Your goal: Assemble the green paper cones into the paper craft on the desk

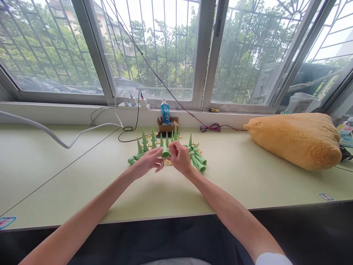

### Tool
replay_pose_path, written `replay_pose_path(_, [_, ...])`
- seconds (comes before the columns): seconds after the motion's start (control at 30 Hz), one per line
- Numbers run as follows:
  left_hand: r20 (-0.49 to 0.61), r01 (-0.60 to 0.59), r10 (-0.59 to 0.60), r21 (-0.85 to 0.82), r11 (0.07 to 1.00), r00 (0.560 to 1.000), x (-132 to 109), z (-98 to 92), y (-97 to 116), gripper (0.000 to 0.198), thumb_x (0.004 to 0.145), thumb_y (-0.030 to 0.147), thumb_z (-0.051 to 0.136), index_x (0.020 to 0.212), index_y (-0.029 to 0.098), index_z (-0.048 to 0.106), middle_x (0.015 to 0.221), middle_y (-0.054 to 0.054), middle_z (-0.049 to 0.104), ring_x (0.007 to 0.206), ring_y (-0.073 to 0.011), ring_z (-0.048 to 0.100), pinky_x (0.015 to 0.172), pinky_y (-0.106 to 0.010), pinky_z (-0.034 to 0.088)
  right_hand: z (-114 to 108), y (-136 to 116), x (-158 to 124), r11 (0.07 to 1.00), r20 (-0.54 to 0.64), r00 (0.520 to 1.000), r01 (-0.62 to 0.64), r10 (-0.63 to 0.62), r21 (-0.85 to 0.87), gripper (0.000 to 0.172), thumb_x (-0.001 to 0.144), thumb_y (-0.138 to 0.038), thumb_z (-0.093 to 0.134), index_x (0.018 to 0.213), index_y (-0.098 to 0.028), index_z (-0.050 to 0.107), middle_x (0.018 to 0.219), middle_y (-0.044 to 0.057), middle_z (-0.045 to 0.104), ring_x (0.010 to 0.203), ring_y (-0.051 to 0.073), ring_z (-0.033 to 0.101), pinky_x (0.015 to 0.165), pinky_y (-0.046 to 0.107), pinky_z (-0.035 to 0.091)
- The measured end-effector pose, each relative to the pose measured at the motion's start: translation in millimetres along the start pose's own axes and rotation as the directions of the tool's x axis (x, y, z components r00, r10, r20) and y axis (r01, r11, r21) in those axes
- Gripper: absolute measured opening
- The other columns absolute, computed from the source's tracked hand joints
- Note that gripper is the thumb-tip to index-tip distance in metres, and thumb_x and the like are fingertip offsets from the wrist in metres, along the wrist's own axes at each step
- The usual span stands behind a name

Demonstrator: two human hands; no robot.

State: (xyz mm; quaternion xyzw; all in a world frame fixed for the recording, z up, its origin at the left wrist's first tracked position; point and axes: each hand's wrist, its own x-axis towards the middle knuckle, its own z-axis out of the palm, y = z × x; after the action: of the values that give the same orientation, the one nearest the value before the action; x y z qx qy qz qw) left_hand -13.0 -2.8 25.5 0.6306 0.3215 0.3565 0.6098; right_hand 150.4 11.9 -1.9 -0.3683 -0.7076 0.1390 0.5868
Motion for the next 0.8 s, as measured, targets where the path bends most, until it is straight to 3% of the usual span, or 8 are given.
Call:
replay_pose_path(0.23, [-0.114,-0.072,0.091,0.156,0.985,0.989,3.5,-0.4,-6.1,0.045,0.078,0.055,0.063,0.1,0.018,0.053,0.078,0.0,0.053,0.051,-0.0095,0.055,0.039,-0.021,0.039,0.6,2.5,0.2,1.0,-0.01,1.0,-0.002,0.002,-0.021,0.03,0.094,-0.041,0.042,0.074,-0.02,0.049,0.058,-0.003,0.048,0.046,0.009,0.038,0.048,0.022,0.033])
replay_pose_path(0.47, [-0.153,-0.18,0.253,0.379,0.908,0.955,3.0,-0.1,-10.0,0.035,0.079,0.049,0.063,0.092,0.019,0.053,0.092,-0.003,0.058,0.049,-0.0065,0.053,0.037,-0.02,0.039,0.6,4.3,0.1,0.999,-0.013,1.0,0.003,-0.003,-0.053,0.029,0.094,-0.039,0.044,0.073,-0.019,0.049,0.054,-0.005,0.045,0.046,0.009,0.035,0.049,0.022,0.03])
replay_pose_path(0.8, [-0.148,-0.252,0.463,0.676,0.692,0.874,7.7,-4.8,-18.7,0.027,0.087,0.04,0.055,0.105,0.022,0.063,0.095,-0.005,0.058,0.054,-0.0069,0.05,0.049,-0.023,0.048,1.0,3.4,0.2,0.992,-0.022,1.0,-0.012,0.009,-0.123,0.032,0.093,-0.036,0.043,0.067,-0.019,0.047,0.05,-0.005,0.04,0.046,0.009,0.033,0.05,0.022,0.028])
